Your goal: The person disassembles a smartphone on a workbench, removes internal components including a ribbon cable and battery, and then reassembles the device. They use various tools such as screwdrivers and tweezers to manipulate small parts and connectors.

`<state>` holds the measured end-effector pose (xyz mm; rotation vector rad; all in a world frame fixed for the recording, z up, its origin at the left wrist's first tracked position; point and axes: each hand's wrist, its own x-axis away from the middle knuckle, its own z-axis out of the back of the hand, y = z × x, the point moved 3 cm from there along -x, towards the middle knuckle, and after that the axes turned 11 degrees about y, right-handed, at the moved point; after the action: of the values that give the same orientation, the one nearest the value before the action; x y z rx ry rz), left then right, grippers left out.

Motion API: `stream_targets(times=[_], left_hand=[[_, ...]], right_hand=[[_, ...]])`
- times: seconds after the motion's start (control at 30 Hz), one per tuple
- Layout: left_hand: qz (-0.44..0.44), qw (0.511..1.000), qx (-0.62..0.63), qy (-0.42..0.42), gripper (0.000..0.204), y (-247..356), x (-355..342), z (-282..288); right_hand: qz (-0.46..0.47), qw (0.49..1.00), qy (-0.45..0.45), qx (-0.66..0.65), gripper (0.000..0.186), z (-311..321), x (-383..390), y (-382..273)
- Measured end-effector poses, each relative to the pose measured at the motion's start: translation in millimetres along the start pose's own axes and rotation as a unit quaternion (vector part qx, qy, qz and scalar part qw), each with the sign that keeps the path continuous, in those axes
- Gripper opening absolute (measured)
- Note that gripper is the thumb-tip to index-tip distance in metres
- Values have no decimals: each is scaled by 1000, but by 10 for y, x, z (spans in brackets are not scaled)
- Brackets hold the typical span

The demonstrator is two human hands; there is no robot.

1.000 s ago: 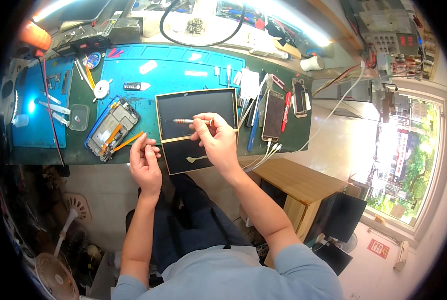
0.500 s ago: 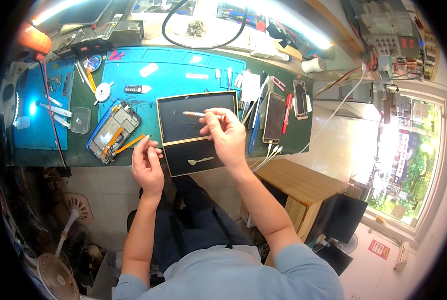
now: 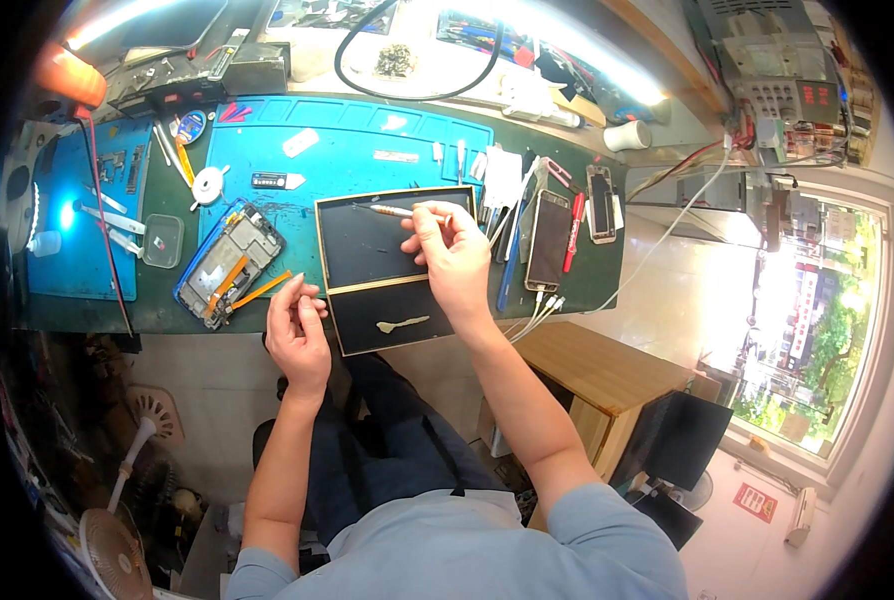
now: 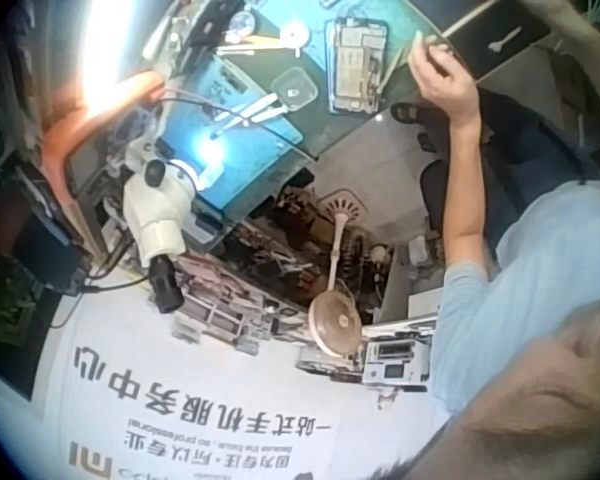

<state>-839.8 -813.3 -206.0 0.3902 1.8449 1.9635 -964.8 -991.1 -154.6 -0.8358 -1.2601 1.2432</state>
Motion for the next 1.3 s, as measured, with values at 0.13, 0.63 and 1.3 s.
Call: stream_targets(times=[0.13,0.63,1.3], left_hand=[[1,1000,-3,-1,28,-7,3,-1],[-4,1000,-14,1,28,0,-8,-8],[341,881,208,-252,25,260,-354,-665]], right_hand=[[2,1000,-1,14,20,-66,-26,4],[12,999,32,1,21,143,-63,8],[-27,999,-14,7,18,479,256,-259]])
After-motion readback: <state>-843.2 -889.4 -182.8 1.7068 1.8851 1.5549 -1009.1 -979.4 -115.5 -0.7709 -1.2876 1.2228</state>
